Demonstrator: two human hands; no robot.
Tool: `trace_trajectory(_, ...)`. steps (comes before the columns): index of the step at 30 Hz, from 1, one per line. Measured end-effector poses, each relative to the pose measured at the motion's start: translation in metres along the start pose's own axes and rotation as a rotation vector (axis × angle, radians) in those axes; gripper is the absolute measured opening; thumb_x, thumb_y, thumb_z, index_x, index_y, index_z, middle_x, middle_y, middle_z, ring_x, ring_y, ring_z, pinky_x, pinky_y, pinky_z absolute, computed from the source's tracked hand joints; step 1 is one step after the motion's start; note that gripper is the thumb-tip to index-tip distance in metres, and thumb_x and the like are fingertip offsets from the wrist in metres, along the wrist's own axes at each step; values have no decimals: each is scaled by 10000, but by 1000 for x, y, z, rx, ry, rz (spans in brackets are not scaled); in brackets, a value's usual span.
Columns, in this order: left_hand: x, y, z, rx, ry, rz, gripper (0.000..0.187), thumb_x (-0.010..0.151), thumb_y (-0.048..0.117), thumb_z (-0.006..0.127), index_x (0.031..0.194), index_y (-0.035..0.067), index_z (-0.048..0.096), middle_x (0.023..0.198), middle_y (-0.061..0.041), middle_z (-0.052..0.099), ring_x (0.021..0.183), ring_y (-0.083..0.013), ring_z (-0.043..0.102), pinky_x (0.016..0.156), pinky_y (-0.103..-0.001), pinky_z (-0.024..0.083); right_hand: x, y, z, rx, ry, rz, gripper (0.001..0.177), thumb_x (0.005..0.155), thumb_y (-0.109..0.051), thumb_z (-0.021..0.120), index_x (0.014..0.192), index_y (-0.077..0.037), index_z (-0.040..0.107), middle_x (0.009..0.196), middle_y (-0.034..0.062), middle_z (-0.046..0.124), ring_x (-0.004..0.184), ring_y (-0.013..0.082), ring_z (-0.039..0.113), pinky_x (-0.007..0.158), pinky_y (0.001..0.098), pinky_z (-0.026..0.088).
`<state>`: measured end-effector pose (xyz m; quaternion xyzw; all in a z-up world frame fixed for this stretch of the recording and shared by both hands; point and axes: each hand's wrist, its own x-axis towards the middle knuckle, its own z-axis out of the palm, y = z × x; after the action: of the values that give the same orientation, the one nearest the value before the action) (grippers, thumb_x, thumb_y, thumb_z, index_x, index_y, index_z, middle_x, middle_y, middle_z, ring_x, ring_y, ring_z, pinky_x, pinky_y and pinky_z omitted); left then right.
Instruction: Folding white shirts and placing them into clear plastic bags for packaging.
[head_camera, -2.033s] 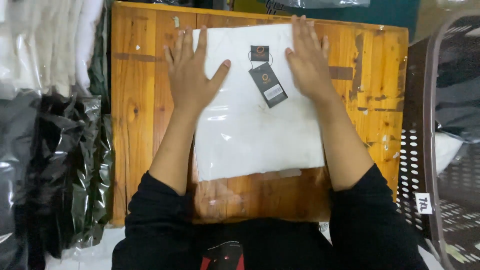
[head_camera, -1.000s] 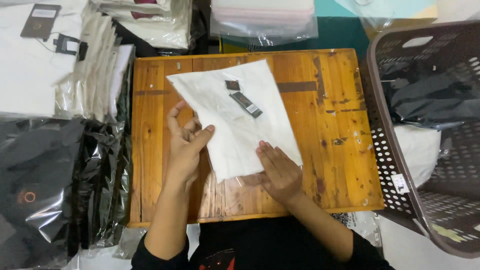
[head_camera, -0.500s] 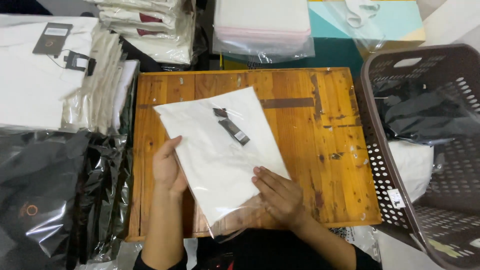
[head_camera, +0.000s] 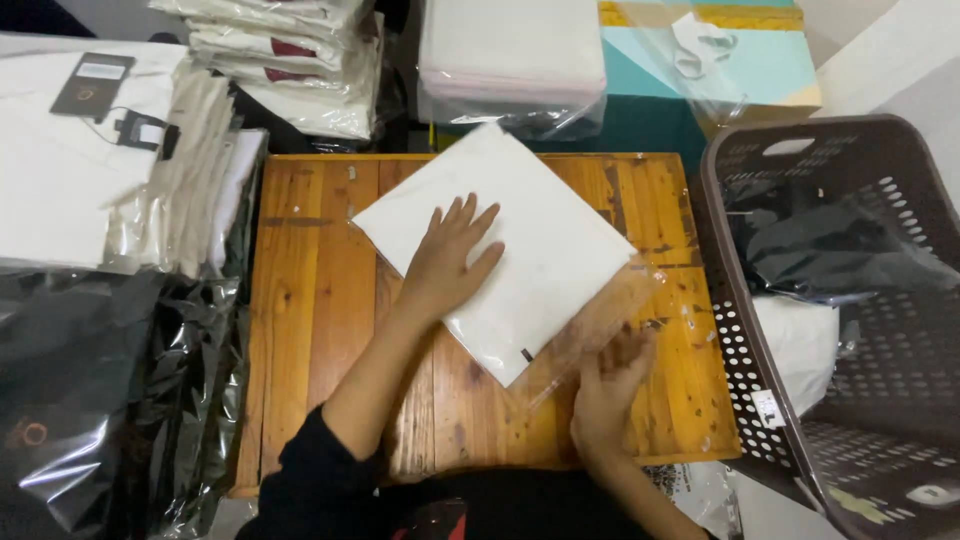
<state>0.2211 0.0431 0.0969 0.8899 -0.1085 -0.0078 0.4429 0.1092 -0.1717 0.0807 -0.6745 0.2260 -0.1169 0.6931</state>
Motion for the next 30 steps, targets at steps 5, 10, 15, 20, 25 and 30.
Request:
trace_trajectory(5,-72,12,51,318,-38,29,725,980,478,574,1564,72,431,1620,-387,207,1522,-537,134,1217,-631,34,72,42,-42,-554,-33,-558,720,910,-138,747,1535,-60,398,1595,233,224,1522,447,235,1227,539,297)
trace_trajectory(10,-83,4,67,474,-232,106,696,1040,544,402,1625,176,320,1678,-289,150,1544,-502,56,1204,-649,-22,126,43,-41,-1070,-375,-500,588,1056,-396,509,1562,-105,440,1639,222,351,1554,445,150,1252,581,143)
trace_trajectory(15,-83,-3,73,443,-243,96,720,1033,563,378,1630,171,292,1686,-294,84,1547,-502,-16,1198,-652,-58,115,21,-31,-1145,-399,-363,633,1058,-437,467,1600,-118,390,1673,155,318,1583,347,104,1281,481,79)
trace_trajectory(20,-80,-2,70,384,-282,77,713,1043,542,375,1636,160,275,1681,-312,51,1542,-504,-40,1186,-651,-90,117,23,-28,-1154,-349,-354,624,1048,-466,485,1572,-130,450,1650,111,383,1583,309,139,1280,459,97)
trace_trajectory(25,-82,-5,72,410,-259,82,720,1031,568,382,1633,187,279,1680,-309,57,1546,-497,-9,1195,-634,-85,115,23,-28,-1166,-335,-429,623,1037,-446,526,1554,-100,473,1633,114,418,1566,348,194,1273,491,160)
trace_trajectory(30,-81,-6,71,446,-238,99,720,1025,579,401,1634,213,281,1693,-282,55,1553,-477,11,1204,-625,-66,111,16,-24,-1187,-346,-386,671,1047,-439,464,1592,-60,367,1620,172,409,1549,391,219,1263,525,164)
